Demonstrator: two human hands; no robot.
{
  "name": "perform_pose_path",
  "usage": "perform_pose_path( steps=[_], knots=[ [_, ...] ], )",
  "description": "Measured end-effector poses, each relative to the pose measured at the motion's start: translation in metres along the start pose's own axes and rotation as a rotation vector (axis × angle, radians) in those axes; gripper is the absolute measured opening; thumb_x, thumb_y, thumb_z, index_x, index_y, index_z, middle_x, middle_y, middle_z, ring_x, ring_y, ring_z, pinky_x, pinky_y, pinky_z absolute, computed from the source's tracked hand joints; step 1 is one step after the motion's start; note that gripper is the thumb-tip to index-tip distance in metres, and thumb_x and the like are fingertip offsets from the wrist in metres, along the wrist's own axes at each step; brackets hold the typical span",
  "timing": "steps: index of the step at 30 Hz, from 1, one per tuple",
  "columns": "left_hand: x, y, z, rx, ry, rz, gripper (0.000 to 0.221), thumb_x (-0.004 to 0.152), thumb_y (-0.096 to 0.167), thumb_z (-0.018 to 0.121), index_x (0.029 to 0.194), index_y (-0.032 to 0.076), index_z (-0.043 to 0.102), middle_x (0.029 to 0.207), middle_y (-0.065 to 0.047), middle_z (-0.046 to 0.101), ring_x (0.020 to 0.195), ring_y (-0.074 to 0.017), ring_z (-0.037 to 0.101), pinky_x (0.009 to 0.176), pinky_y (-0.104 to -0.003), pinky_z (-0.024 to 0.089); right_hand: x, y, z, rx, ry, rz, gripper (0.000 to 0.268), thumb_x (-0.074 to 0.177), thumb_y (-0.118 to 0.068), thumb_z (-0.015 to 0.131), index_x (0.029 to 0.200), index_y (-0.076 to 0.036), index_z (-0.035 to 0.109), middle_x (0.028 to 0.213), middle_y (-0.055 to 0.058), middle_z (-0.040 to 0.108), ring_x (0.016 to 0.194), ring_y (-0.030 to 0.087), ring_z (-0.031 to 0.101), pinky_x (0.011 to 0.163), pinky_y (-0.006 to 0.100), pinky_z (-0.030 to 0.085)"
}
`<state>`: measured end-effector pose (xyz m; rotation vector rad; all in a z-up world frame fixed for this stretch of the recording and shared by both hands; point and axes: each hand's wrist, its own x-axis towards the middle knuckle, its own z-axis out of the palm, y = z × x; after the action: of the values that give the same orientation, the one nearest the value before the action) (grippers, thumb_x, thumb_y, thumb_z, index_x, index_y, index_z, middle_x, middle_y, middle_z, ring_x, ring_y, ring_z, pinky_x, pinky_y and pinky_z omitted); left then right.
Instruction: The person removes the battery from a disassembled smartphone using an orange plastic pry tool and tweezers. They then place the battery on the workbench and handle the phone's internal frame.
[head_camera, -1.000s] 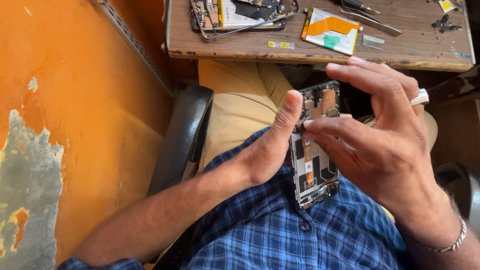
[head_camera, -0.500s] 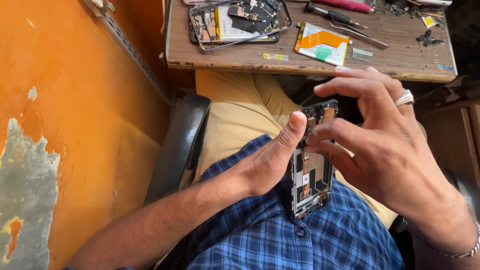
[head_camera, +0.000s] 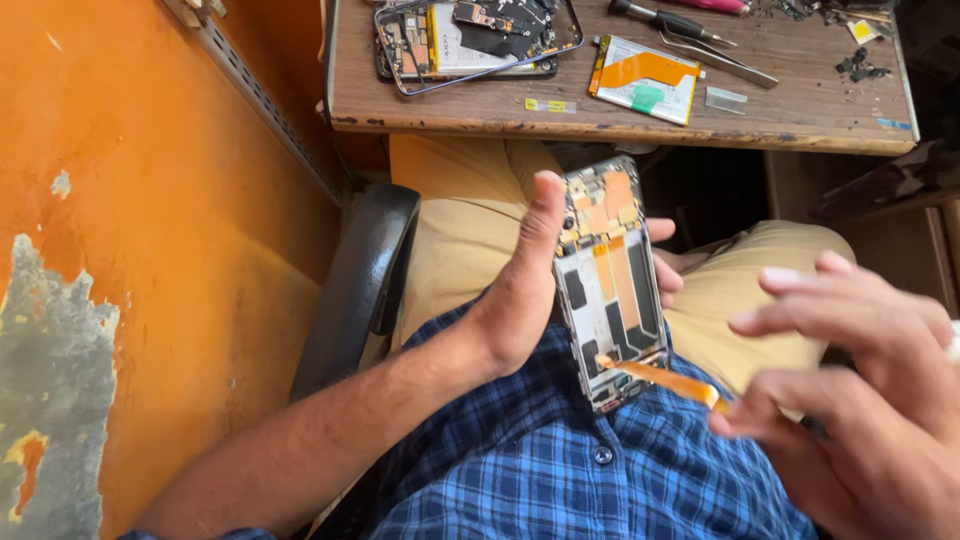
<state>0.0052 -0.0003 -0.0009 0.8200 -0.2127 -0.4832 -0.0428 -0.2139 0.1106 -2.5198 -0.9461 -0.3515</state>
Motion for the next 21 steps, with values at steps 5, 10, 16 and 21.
perform_pose_path(
  steps=[5, 10, 16, 21],
  knots=[
    [0.0, 0.001, -0.001, -0.088, 0.027, 0.053, 0.124, 0.086, 0.089, 0.018, 0.152, -0.012, 0.044, 0.114, -0.022, 0.069, 0.111, -0.0302, 0.069, 0.099, -0.043, 0.06, -0.036, -0.011, 0.006, 0.1, 0.074, 0.104, 0.022, 0.069, -0.025, 0.083, 0.077, -0.02, 0.063, 0.112, 0.006, 0.065, 0.124, 0.029, 0.062, 0.119, 0.055, 0.049],
    [-0.002, -0.001, 0.003, -0.058, 0.033, 0.072, 0.123, 0.086, 0.089, 0.018, 0.154, -0.011, 0.042, 0.117, -0.022, 0.068, 0.114, -0.0291, 0.069, 0.102, -0.042, 0.059, -0.048, -0.005, 0.026, 0.288, 0.109, 0.175, 0.024, 0.074, -0.017, 0.082, 0.085, -0.016, 0.061, 0.125, 0.014, 0.058, 0.13, 0.028, 0.061, 0.117, 0.049, 0.051],
    [-0.008, -0.005, 0.009, 0.011, 0.011, 0.111, 0.12, 0.089, 0.087, 0.023, 0.157, -0.01, 0.039, 0.123, -0.019, 0.067, 0.118, -0.0268, 0.066, 0.104, -0.041, 0.057, -0.044, 0.007, 0.049, 0.379, 0.159, 0.122, 0.056, 0.075, -0.023, 0.085, 0.117, -0.014, 0.049, 0.138, 0.018, 0.052, 0.133, 0.032, 0.057, 0.112, 0.041, 0.05],
    [-0.01, -0.006, 0.014, 0.051, -0.001, 0.135, 0.117, 0.091, 0.085, 0.027, 0.16, -0.008, 0.032, 0.129, -0.018, 0.063, 0.123, -0.0254, 0.064, 0.108, -0.04, 0.055, -0.034, 0.006, 0.061, 0.272, 0.11, 0.151, 0.112, 0.063, -0.031, 0.092, 0.149, -0.006, 0.024, 0.145, 0.024, 0.049, 0.133, 0.036, 0.056, 0.113, 0.045, 0.048]
  ],
)
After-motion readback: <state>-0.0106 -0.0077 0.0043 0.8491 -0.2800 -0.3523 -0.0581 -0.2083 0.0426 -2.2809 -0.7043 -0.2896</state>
